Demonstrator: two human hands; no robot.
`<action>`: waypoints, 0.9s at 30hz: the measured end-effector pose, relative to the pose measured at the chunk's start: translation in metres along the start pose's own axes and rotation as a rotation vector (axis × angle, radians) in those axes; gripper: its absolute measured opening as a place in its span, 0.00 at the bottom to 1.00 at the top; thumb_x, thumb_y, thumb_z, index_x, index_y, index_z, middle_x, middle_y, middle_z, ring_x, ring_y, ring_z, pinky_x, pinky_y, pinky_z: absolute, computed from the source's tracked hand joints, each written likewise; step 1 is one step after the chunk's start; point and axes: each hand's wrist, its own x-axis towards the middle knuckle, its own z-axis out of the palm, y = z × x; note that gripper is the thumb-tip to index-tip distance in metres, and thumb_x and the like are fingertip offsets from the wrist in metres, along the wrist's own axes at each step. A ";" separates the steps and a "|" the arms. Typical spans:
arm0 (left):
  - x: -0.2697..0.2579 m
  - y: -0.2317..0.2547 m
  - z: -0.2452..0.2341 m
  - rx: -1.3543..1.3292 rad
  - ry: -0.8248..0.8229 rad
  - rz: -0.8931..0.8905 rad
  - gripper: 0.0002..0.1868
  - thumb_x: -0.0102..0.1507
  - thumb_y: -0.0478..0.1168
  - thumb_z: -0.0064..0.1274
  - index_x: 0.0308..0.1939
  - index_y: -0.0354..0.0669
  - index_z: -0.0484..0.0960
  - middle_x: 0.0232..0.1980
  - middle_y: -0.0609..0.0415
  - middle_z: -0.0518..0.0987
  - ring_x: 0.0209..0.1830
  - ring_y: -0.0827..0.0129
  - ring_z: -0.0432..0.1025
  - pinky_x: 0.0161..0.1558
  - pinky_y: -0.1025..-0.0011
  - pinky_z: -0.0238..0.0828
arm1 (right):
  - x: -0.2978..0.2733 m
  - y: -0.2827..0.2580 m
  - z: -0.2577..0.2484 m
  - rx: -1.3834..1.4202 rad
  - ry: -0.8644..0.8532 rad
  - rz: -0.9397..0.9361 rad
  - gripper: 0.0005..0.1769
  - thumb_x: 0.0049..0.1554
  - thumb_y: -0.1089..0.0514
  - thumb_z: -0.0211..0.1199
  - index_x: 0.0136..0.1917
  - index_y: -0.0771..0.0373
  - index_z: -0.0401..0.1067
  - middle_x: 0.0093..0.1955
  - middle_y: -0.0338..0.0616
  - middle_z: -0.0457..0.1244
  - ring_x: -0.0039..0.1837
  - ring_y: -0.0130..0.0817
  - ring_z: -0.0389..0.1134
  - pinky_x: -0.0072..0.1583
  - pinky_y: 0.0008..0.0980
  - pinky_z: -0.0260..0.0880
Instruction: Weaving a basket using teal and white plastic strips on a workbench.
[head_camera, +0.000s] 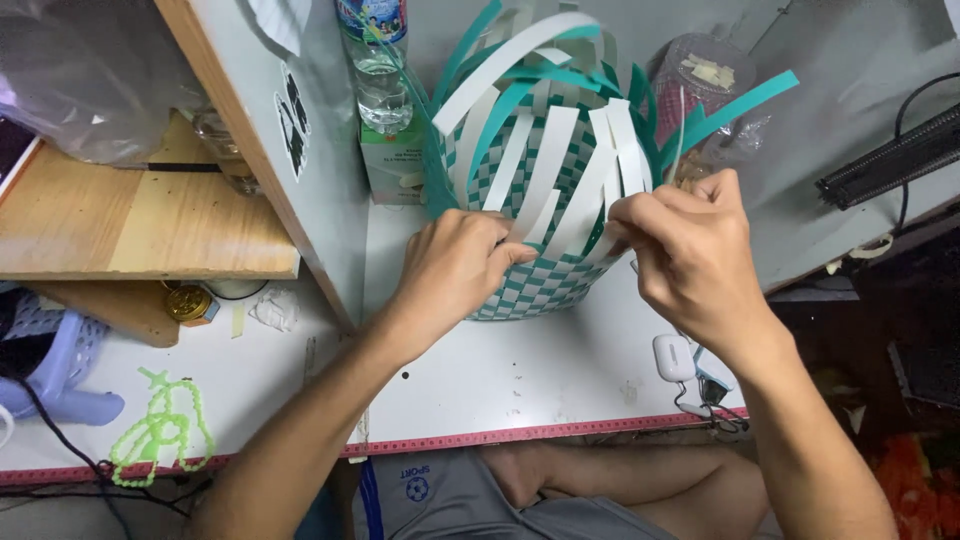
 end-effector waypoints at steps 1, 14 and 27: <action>0.000 0.000 0.000 -0.012 0.016 0.014 0.31 0.63 0.51 0.57 0.16 0.42 0.57 0.17 0.54 0.64 0.21 0.49 0.59 0.22 0.57 0.56 | 0.000 0.000 0.002 0.033 0.016 0.034 0.14 0.54 0.78 0.47 0.40 0.62 0.65 0.34 0.31 0.65 0.34 0.30 0.55 0.50 0.36 0.42; 0.000 -0.006 0.000 -0.164 0.061 0.058 0.30 0.62 0.48 0.57 0.12 0.43 0.59 0.11 0.56 0.60 0.16 0.64 0.55 0.24 0.65 0.54 | 0.022 -0.021 -0.014 0.285 -0.116 0.449 0.17 0.55 0.59 0.60 0.58 0.60 0.63 0.31 0.37 0.57 0.33 0.28 0.55 0.41 0.30 0.55; -0.001 0.000 -0.006 -0.189 0.034 0.050 0.18 0.60 0.44 0.52 0.16 0.41 0.74 0.17 0.55 0.72 0.21 0.61 0.68 0.25 0.62 0.58 | 0.019 -0.035 0.013 -0.101 0.164 0.196 0.23 0.59 0.42 0.60 0.56 0.62 0.68 0.65 0.51 0.52 0.57 0.48 0.54 0.54 0.46 0.48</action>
